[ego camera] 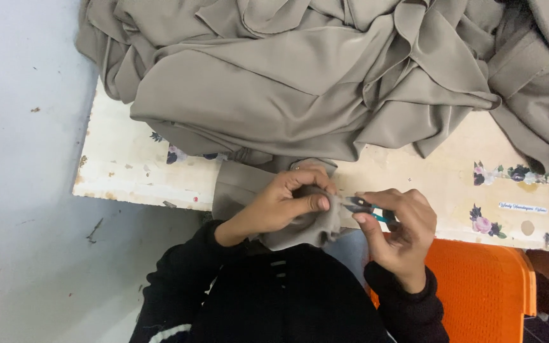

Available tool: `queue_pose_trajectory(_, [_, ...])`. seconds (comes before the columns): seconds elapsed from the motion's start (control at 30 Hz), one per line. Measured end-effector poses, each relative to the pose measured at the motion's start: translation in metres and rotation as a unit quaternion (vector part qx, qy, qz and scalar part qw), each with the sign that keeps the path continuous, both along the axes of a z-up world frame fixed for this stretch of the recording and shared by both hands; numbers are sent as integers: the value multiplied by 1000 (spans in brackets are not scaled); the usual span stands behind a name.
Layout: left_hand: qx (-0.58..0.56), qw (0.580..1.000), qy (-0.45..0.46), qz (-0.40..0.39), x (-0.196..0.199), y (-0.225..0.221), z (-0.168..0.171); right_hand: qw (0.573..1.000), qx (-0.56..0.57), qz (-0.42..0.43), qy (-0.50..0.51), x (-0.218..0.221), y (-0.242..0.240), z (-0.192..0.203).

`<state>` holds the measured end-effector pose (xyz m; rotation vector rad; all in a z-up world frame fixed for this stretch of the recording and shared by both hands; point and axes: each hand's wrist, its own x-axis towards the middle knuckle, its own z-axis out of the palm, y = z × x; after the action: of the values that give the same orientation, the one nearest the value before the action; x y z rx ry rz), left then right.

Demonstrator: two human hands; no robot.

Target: Trimming loose threads from grey fabric garments using thread snips at a workbench.

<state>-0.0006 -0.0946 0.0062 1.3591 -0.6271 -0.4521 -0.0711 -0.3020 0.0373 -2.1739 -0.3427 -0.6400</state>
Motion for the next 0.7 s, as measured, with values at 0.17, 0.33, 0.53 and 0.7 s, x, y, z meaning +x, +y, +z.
queue_pose_trajectory(0.17, [-113, 975, 193, -10, -1, -3, -8, 999, 27, 23, 5, -3, -3, -14])
queue_pose_trajectory(0.33, [-80, 990, 110, 49, -2, -13, -29, 993, -70, 20, -93, 0, 3, -6])
queue_pose_trajectory(0.53, [-89, 987, 131, 36, -1, -10, -11, 974, -143, -14, -178, 2, 0, -11])
queue_pose_trajectory(0.7, [-27, 999, -15, 28, 3, -5, 11, 990, 94, 53, -91, 5, -15, -43])
